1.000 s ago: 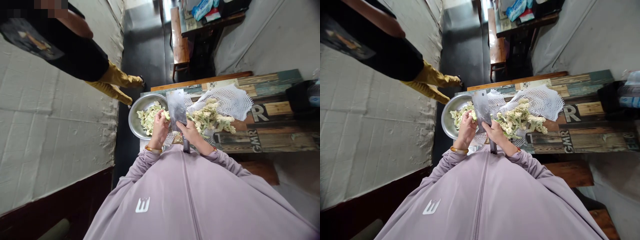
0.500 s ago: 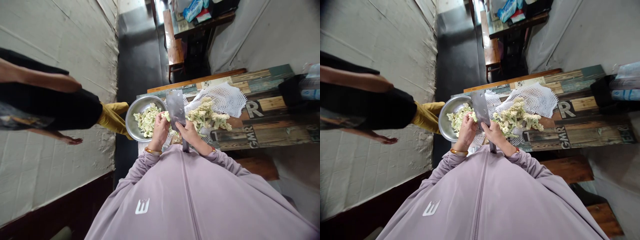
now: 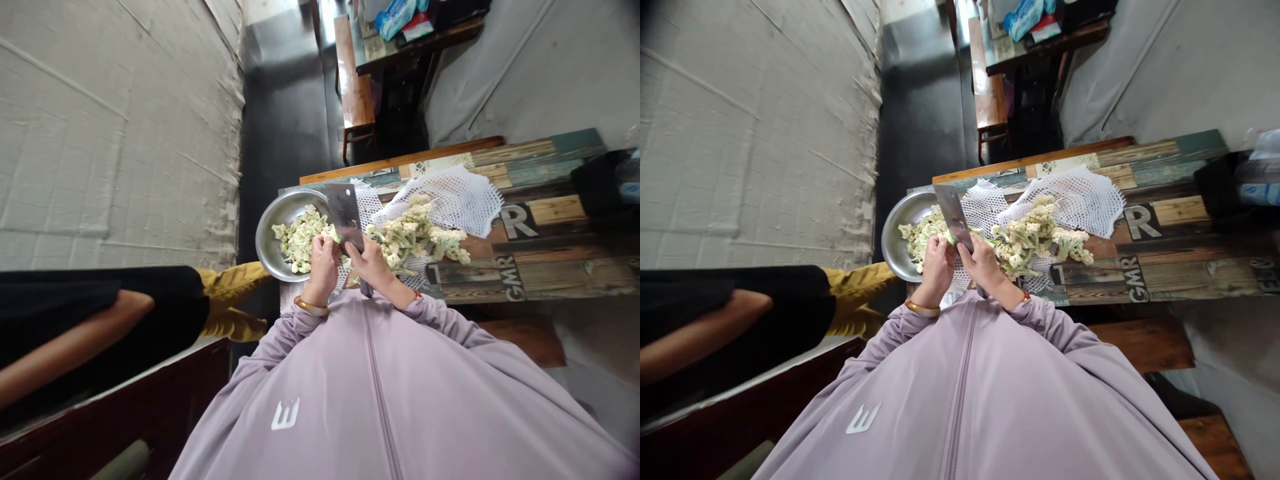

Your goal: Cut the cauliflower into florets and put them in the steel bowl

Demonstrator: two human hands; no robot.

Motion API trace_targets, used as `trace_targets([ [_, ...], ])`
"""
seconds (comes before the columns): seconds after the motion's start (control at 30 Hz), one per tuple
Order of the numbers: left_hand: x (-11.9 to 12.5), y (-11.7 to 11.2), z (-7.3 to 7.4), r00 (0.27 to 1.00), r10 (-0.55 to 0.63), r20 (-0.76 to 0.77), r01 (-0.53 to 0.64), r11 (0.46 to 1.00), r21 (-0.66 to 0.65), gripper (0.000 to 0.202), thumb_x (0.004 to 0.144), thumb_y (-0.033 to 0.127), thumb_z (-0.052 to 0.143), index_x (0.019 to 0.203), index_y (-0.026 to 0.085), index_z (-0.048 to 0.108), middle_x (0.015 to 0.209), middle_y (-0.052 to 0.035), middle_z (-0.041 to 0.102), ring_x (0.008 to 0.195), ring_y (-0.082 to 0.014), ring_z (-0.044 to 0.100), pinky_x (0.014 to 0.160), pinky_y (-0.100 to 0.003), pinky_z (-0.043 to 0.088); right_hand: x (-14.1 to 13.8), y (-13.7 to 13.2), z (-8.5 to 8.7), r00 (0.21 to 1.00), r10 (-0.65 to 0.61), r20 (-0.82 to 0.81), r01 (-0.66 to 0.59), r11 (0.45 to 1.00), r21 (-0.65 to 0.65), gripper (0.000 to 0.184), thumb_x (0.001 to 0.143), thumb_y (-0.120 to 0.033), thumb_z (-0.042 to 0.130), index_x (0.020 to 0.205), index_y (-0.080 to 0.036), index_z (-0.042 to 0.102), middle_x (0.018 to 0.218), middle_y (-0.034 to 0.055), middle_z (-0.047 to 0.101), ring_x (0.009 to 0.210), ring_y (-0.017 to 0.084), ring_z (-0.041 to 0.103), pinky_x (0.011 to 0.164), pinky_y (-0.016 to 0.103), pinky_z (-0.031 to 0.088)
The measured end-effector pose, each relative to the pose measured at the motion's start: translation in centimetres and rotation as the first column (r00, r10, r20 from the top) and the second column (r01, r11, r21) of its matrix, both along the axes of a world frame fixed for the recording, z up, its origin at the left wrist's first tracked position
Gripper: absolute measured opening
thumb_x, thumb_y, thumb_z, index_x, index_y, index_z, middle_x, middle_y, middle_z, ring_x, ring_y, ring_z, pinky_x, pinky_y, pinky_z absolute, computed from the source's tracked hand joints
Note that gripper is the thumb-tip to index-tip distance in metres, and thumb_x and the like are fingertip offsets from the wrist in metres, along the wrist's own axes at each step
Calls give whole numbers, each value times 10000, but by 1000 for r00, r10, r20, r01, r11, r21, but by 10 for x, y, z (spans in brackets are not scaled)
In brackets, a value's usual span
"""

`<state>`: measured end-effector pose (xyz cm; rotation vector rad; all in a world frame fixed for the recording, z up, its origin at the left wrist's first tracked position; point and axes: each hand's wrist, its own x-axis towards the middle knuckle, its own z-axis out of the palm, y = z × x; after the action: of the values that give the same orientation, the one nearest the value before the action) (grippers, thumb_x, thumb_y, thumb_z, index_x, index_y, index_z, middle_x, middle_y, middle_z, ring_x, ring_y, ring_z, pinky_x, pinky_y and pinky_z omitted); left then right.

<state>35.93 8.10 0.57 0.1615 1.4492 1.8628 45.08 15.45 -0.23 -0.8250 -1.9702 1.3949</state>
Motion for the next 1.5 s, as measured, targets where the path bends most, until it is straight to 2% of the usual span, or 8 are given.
trace_targets([
  [0.1,-2,-3,-3,1000,17,-18,-17,1000,6,237,903,363,650,934,223,461,860,26,551,796,-93,571,879,-254,491,-3,0,-2,1000,16,1,-16,999,43,345,951,-529,447,885,-224,596,867,106,679,838,258,651,812,400,534],
  [0.3,-20,-14,-1,1000,10,-11,-10,1000,-24,244,873,390,674,889,206,514,941,-2,579,885,-116,602,921,-300,510,0,-3,0,998,28,63,-26,999,-29,339,932,-522,477,719,-262,530,618,53,593,738,266,647,737,384,520],
  [0.4,-31,-19,1,996,-58,62,59,998,-18,240,878,400,664,1023,223,593,1021,-41,624,954,-160,628,891,-324,529,0,-7,0,996,42,73,-38,998,-53,349,913,-534,501,692,-265,513,610,51,591,722,264,643,725,379,514],
  [0.5,-36,-24,-1,988,-135,74,137,990,-22,261,876,355,668,1103,229,650,1109,-85,659,1061,-204,635,920,-346,527,-3,-10,0,995,59,75,-56,998,-40,328,921,-524,494,732,-261,548,654,59,617,771,266,654,745,370,521],
  [0.73,-38,-37,-7,973,-231,-22,230,973,-32,297,902,380,654,1158,238,705,1279,-86,659,1145,-209,627,969,-318,511,-11,-16,-10,989,151,12,-151,975,161,273,974,-395,423,942,-221,632,917,98,705,868,243,672,817,373,546],
  [1.13,-50,-49,-10,958,-283,31,285,956,-75,390,818,396,746,1155,209,693,1105,-66,717,950,-165,667,851,-276,534,-28,-29,-23,992,124,26,-127,962,243,253,987,-343,467,1100,-207,648,1074,125,672,1029,273,655,952,448,541],
  [1.33,-70,-62,-21,946,-325,3,323,939,-119,411,710,200,773,1111,196,684,958,-20,710,765,-115,643,701,-221,508,-37,-39,-27,978,202,58,-211,942,263,271,983,-300,462,1134,-197,662,1149,130,674,1059,253,661,957,413,551],
  [1.5,-90,-74,-26,967,-254,33,253,924,-288,497,659,101,693,1151,130,631,843,-46,705,691,-146,669,611,-244,483,-45,-39,-33,978,182,103,-203,948,245,272,979,-296,448,1102,-201,671,1144,129,691,1050,253,664,957,417,545],
])
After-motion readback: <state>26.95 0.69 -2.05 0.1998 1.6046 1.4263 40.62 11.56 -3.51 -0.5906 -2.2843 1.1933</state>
